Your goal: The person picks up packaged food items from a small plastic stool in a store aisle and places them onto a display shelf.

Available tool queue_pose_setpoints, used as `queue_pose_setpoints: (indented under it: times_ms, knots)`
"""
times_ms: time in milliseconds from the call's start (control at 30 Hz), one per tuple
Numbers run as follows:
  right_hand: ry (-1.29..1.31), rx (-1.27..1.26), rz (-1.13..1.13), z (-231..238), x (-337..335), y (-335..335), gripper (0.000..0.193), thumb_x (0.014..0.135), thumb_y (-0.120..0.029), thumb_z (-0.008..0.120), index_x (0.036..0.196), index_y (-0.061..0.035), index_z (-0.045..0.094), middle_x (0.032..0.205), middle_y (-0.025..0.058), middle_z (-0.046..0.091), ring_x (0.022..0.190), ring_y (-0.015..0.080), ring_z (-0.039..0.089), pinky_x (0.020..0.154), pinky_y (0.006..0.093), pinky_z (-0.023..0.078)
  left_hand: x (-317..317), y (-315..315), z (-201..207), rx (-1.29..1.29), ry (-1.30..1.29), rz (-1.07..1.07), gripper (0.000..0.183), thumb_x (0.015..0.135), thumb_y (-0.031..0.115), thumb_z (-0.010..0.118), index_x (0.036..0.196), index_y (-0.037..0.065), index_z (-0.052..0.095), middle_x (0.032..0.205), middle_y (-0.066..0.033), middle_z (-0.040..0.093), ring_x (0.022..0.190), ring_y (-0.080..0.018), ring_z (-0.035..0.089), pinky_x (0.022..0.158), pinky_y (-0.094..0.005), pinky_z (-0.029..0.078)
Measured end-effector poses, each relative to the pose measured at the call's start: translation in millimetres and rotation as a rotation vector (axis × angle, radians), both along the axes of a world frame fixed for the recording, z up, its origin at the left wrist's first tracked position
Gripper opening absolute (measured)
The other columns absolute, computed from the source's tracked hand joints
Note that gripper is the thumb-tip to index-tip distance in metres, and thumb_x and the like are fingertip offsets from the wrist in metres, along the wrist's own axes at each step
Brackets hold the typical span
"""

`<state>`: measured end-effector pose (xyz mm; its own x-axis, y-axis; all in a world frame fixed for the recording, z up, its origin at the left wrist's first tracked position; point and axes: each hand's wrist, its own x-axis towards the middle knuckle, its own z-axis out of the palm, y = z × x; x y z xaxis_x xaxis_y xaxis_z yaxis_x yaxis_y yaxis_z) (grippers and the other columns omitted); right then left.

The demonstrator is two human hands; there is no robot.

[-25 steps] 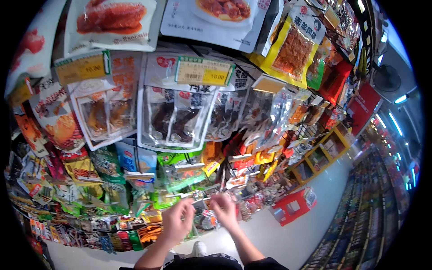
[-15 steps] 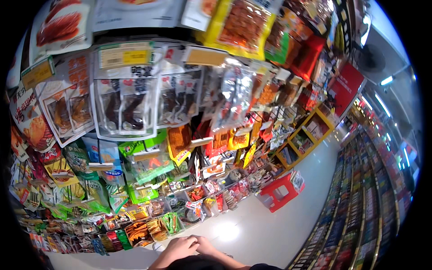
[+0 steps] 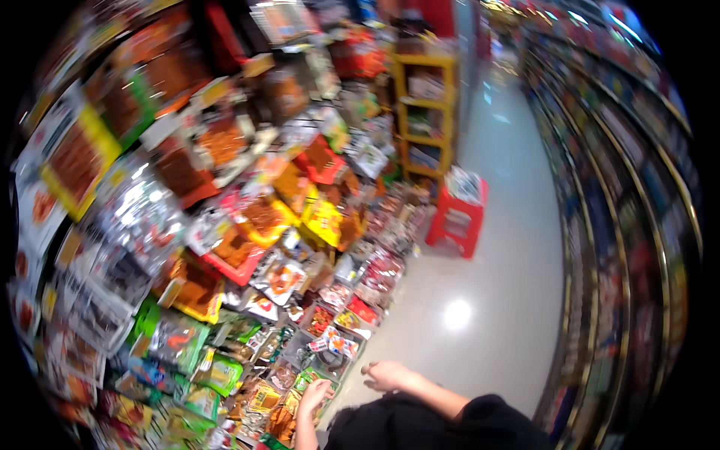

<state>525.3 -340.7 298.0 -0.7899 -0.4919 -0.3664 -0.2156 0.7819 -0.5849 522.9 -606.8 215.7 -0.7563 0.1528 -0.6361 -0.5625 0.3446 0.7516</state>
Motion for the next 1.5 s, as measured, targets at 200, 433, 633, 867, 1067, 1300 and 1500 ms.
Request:
queue_pose_setpoints:
  times_ms: [200, 433, 633, 867, 1067, 1300, 1500]
  knots:
    - [0.02, -0.03, -0.258, 9, 30, 113, 0.038, 0.084, -0.033, 0.051, 0.113, -0.0093, 0.051, 0.105, 0.0155, 0.058, 0.094, 0.033, 0.058, 0.079, 0.0425, 0.048, 83, -10, -131, -0.362, -0.206, -0.09, 0.026, 0.084, 0.025, 0.052, 0.092, 0.002, 0.061, 0.075, -0.0141, 0.063, 0.059, -0.0187, 0.059, 0.054, -0.0324, 0.046]
    - [-0.183, -0.031, -0.561, -6, 35, 177, 0.04, 0.084, -0.035, 0.051, 0.115, -0.0092, 0.05, 0.105, 0.0161, 0.058, 0.093, 0.0332, 0.058, 0.08, 0.0426, 0.047, 27, 3, -127, -0.319, -0.463, -0.032, 0.021, 0.081, 0.016, 0.048, 0.092, 0.003, 0.059, 0.074, -0.0129, 0.062, 0.061, -0.022, 0.06, 0.051, -0.0363, 0.048]
    - [-0.159, -0.075, -0.537, -3, -5, 234, 0.041, 0.083, -0.034, 0.051, 0.117, -0.0102, 0.049, 0.106, 0.0166, 0.057, 0.093, 0.0337, 0.058, 0.08, 0.0432, 0.047, -157, 107, -158, -0.144, -0.226, -0.104, 0.019, 0.085, 0.016, 0.043, 0.084, 0.0, 0.054, 0.061, -0.0111, 0.057, 0.042, -0.0165, 0.053, 0.033, -0.0287, 0.038]
    - [-0.058, 0.067, -0.777, 14, -49, 346, 0.04, 0.084, -0.033, 0.051, 0.117, -0.0096, 0.05, 0.104, 0.0146, 0.057, 0.096, 0.0333, 0.056, 0.079, 0.0429, 0.047, -300, 342, -135, 0.041, 0.024, -0.348, 0.012, 0.089, 0.012, 0.046, 0.089, 0.003, 0.053, 0.064, -0.0072, 0.058, 0.047, -0.0135, 0.055, 0.04, -0.0247, 0.043]
    - [0.012, 0.158, -1.003, 10, -65, 427, 0.038, 0.084, -0.032, 0.051, 0.112, -0.0064, 0.052, 0.1, 0.0162, 0.059, 0.094, 0.0328, 0.057, 0.079, 0.0416, 0.047, -321, 516, -16, 0.217, 0.159, -0.524, 0.016, 0.089, 0.013, 0.049, 0.094, 0.001, 0.057, 0.076, -0.0068, 0.062, 0.062, -0.0107, 0.057, 0.054, -0.0219, 0.042]
    - [-0.167, 0.07, -1.038, -4, -109, 488, 0.044, 0.083, -0.033, 0.05, 0.119, -0.0075, 0.049, 0.109, 0.0163, 0.057, 0.102, 0.0325, 0.054, 0.086, 0.0411, 0.044, -355, 594, -1, 0.216, 0.045, -0.608, 0.018, 0.087, 0.016, 0.05, 0.095, 0.002, 0.058, 0.081, -0.0069, 0.065, 0.066, -0.0122, 0.061, 0.057, -0.0232, 0.041]
    - [-0.199, 0.065, -0.992, -26, -173, 583, 0.043, 0.085, -0.032, 0.049, 0.121, -0.0083, 0.048, 0.114, 0.0179, 0.054, 0.104, 0.034, 0.053, 0.087, 0.0423, 0.044, -414, 656, -12, 0.136, -0.037, -0.519, 0.019, 0.087, 0.02, 0.05, 0.093, 0.004, 0.058, 0.079, -0.0065, 0.064, 0.067, -0.0132, 0.061, 0.056, -0.0232, 0.041]
